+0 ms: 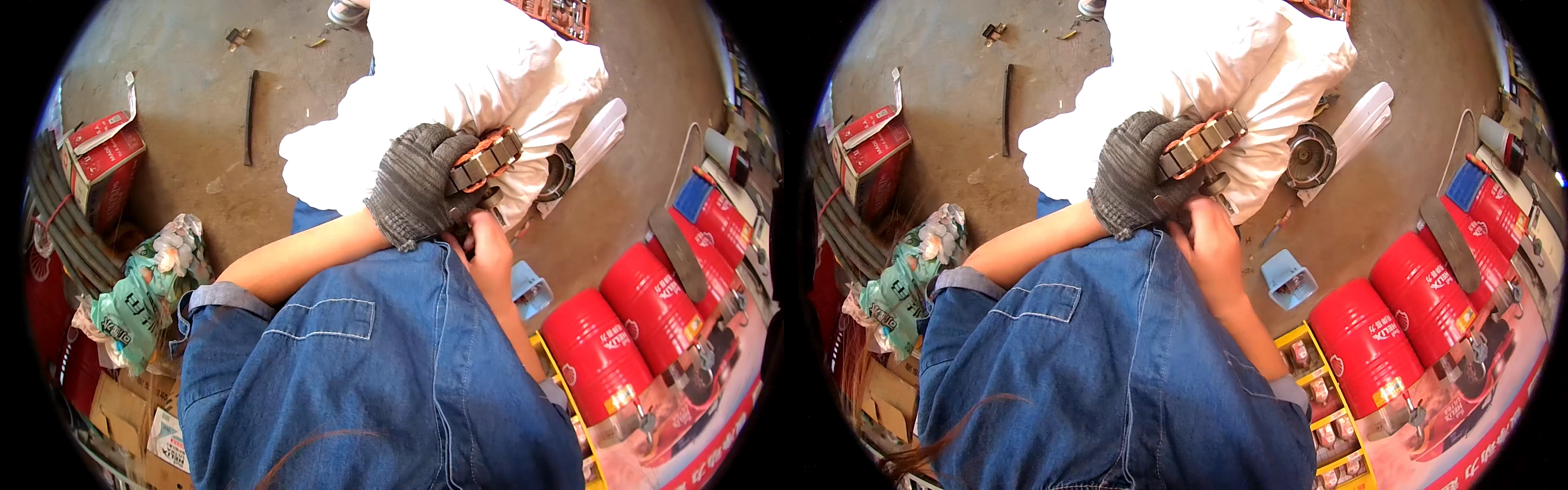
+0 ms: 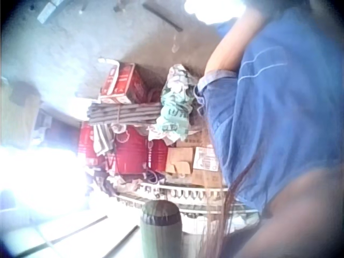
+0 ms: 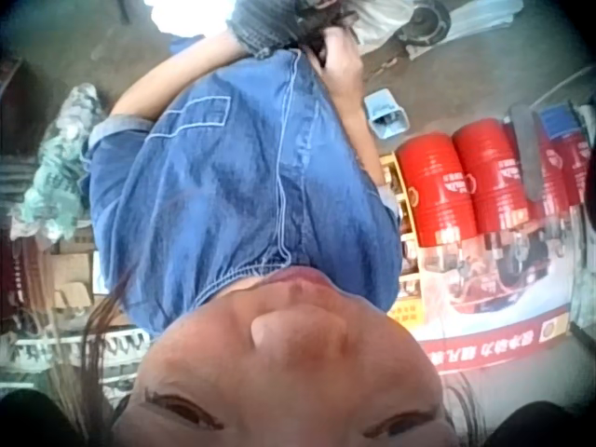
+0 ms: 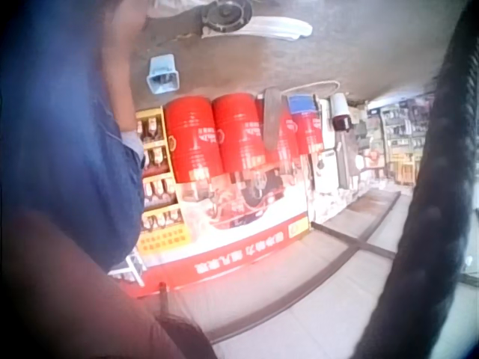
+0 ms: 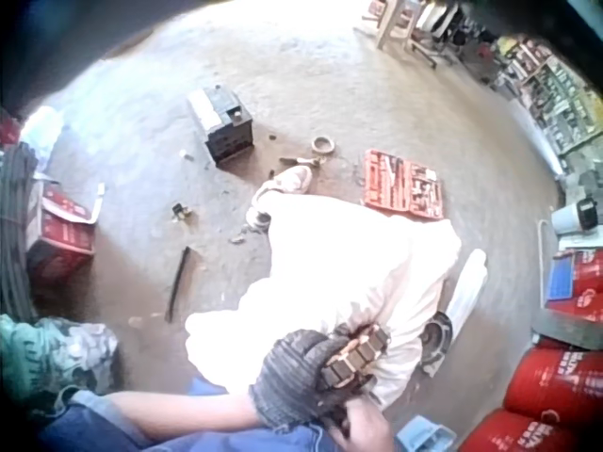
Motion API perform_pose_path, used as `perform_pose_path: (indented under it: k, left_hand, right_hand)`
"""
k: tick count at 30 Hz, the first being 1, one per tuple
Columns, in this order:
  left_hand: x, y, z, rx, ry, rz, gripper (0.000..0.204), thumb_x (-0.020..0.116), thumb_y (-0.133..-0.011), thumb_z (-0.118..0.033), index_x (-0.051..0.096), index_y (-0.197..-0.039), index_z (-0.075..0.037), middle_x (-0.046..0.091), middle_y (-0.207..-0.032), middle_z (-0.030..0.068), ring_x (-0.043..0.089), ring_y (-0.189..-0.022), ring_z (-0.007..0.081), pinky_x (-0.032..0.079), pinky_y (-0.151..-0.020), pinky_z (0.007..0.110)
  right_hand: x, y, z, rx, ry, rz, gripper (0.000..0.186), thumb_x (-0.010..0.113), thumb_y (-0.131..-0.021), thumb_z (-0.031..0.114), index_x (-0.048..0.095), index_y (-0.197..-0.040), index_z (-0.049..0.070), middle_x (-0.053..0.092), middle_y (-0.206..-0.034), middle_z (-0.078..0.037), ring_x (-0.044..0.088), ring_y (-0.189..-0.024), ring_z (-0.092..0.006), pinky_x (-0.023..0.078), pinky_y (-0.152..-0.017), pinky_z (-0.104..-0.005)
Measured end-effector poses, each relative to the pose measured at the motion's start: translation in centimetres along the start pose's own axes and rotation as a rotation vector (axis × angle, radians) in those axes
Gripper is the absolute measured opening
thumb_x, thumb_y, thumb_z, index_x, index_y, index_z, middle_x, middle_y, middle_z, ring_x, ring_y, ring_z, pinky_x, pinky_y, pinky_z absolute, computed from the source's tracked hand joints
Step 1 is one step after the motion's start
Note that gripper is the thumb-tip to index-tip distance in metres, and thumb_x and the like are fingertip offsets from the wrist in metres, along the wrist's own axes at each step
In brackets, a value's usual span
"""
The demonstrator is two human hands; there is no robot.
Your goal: The person sits on the floor and uses a screwdriver to adjust and scrape the copper windings of a circular electrical component held in their gloved left hand. They repeatedly probe and scrape the component's surface throughout the clip.
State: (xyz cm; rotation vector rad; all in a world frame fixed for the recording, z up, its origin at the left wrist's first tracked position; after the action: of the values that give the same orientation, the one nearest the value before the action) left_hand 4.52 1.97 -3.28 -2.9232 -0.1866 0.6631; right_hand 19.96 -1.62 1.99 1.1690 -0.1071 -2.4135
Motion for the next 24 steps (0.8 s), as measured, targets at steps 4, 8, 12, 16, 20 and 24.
perform_pose_path:
  k: [4, 8, 12, 16, 20, 24]
  left_hand:
    - [0.0, 0.0, 0.0, -0.006, 0.002, 0.005, 0.057, 0.084, -0.067, -0.030, 0.065, -0.115, -0.005, 0.064, -0.092, 0.0153, 0.063, -0.083, 0.0346, 0.052, -0.073, 0.044]
    - [-0.2, 0.1, 0.0, -0.011, -0.020, 0.022, 0.058, 0.083, -0.066, -0.027, 0.064, -0.116, -0.005, 0.064, -0.097, 0.0154, 0.063, -0.085, 0.0350, 0.052, -0.073, 0.044]
    - [-0.1, 0.2, 0.1, 0.010, -0.047, 0.003, 0.059, 0.083, -0.066, -0.026, 0.064, -0.118, -0.006, 0.063, -0.098, 0.0155, 0.063, -0.086, 0.0350, 0.052, -0.074, 0.044]
    - [-0.1, 0.1, 0.1, -0.007, -0.035, 0.027, 0.058, 0.082, -0.066, -0.025, 0.064, -0.118, -0.006, 0.064, -0.096, 0.0153, 0.063, -0.084, 0.0348, 0.052, -0.074, 0.044]
    - [-0.2, 0.1, 0.1, 0.001, -0.034, 0.018, 0.058, 0.082, -0.066, -0.026, 0.065, -0.118, -0.006, 0.064, -0.095, 0.0154, 0.063, -0.083, 0.0348, 0.052, -0.074, 0.044]
    - [-0.2, 0.1, 0.0, 0.004, -0.019, 0.010, 0.059, 0.083, -0.066, -0.026, 0.064, -0.118, -0.006, 0.064, -0.096, 0.0155, 0.064, -0.084, 0.0350, 0.052, -0.075, 0.044]
  right_hand:
    - [-0.2, 0.3, 0.0, -0.179, 0.050, -0.091, 0.027, 0.077, -0.077, 0.003, 0.064, -0.101, 0.002, 0.065, -0.084, -0.012, 0.056, -0.073, -0.0275, 0.047, -0.066, -0.0360]
    - [-3.5, -0.2, 1.8, -0.223, 0.088, 0.015, 0.034, 0.069, -0.087, 0.007, 0.065, -0.121, 0.004, 0.069, -0.098, -0.010, 0.059, -0.078, -0.0235, 0.050, -0.073, -0.0334]
    - [-5.1, 0.6, 1.7, 0.185, -0.199, 0.002, 0.030, 0.061, -0.095, 0.006, 0.059, -0.124, 0.000, 0.066, -0.100, -0.012, 0.061, -0.083, -0.0187, 0.050, -0.081, -0.0312]
    - [-6.2, 0.6, 2.0, 0.275, -0.384, -0.036, 0.039, 0.061, -0.093, 0.002, 0.049, -0.129, -0.004, 0.065, -0.100, -0.014, 0.064, -0.089, -0.0181, 0.050, -0.086, -0.0315]
    - [-7.8, 0.3, 3.3, 0.421, -0.297, 0.144, 0.038, 0.061, -0.090, -0.001, 0.055, -0.128, -0.001, 0.068, -0.103, -0.013, 0.066, -0.088, -0.0193, 0.052, -0.082, -0.0318]
    - [-8.4, 0.3, 3.1, 0.195, -0.099, 0.080, 0.039, 0.064, -0.088, -0.002, 0.062, -0.126, 0.003, 0.069, -0.102, -0.014, 0.069, -0.085, -0.0212, 0.053, -0.077, -0.0311]
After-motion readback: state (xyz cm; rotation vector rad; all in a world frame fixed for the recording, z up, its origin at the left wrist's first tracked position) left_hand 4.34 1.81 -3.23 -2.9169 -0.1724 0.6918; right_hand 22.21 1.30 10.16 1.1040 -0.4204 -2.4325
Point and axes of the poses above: each hand's wrist, its own y-axis away from the middle knuckle, its own x-axis out of the palm, z = x × y, the point moved 2 cm from there along -y, towards the middle knuckle
